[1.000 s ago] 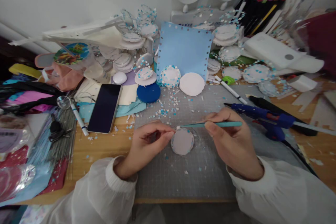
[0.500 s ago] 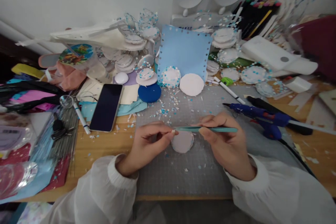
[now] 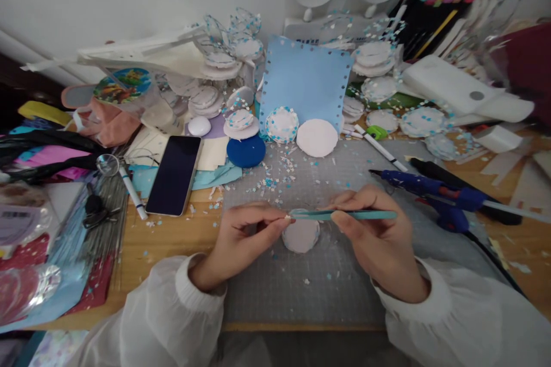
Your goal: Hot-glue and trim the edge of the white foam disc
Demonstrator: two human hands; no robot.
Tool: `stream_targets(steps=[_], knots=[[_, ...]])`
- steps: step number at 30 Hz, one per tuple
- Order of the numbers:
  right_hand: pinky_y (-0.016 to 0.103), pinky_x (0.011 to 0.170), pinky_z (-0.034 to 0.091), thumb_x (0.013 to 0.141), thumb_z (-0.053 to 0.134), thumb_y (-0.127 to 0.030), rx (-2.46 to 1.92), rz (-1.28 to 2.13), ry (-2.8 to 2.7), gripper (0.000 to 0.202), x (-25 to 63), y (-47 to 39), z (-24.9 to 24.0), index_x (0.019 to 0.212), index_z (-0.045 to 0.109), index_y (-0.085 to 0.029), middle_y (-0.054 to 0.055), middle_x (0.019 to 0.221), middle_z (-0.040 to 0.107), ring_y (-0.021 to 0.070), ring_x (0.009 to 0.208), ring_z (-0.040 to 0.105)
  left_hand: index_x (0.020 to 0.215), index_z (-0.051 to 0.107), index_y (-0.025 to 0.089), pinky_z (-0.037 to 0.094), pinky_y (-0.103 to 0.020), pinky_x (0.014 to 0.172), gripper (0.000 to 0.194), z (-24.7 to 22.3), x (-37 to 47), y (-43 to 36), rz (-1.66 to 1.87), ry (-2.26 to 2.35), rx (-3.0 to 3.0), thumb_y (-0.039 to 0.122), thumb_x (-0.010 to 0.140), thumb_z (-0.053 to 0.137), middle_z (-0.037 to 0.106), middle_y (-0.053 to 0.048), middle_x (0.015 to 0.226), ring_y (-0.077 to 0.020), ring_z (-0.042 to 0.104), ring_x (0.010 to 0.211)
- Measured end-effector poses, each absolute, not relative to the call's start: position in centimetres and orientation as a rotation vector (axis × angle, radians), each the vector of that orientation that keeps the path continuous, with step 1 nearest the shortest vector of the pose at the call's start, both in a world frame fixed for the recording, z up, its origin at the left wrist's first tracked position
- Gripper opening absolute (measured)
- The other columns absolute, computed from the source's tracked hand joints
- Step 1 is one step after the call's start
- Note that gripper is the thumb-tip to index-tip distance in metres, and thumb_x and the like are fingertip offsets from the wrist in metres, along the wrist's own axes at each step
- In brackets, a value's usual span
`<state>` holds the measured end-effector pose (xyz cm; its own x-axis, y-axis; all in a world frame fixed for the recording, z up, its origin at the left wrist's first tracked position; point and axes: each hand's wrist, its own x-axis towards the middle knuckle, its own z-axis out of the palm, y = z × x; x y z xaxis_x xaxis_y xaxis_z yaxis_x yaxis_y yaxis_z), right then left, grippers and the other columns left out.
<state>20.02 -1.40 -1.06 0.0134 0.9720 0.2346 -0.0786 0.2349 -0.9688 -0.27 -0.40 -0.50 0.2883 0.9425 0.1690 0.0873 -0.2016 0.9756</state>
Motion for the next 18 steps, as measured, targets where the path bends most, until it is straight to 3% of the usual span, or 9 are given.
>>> stream_targets(steps=[6, 13, 18], knots=[[0.028, 0.062, 0.053, 0.078, 0.070, -0.018, -0.988, 1.110, -1.236, 0.013, 20.2, -1.3, -1.0, 0.081, 0.061, -0.026, -0.001, 0.077, 0.065, 0.0154, 0.074, 0.064, 0.080, 0.074, 0.015, 0.040, -0.021, 0.048, 0.010, -0.6, -0.4, -0.4, 1.063, 0.971, 1.560, 0.019, 0.083, 0.065, 0.068, -0.005, 0.066, -0.0097, 0.052, 0.054], [0.023, 0.045, 0.039, 0.075, 0.072, -0.029, -1.043, 1.295, -1.091, 0.017, 19.9, -0.6, -0.2, 0.069, 0.059, -0.022, -0.004, 0.057, 0.056, 0.0100, 0.051, 0.049, 0.083, 0.076, 0.016, 0.042, -0.021, 0.049, 0.012, -0.6, -0.4, -0.5, 1.037, 0.974, 1.560, 0.021, 0.083, 0.065, 0.069, -0.005, 0.066, -0.0107, 0.055, 0.054], [0.023, 0.051, 0.045, 0.072, 0.075, -0.028, -1.047, 1.214, -1.023, 0.018, 20.0, 0.0, -0.3, 0.071, 0.059, -0.021, -0.003, 0.064, 0.059, 0.0098, 0.056, 0.053, 0.080, 0.076, 0.016, 0.041, -0.020, 0.045, 0.014, -0.5, -0.3, -0.5, 1.061, 1.045, 1.471, 0.026, 0.082, 0.066, 0.072, -0.006, 0.066, -0.0099, 0.053, 0.050]])
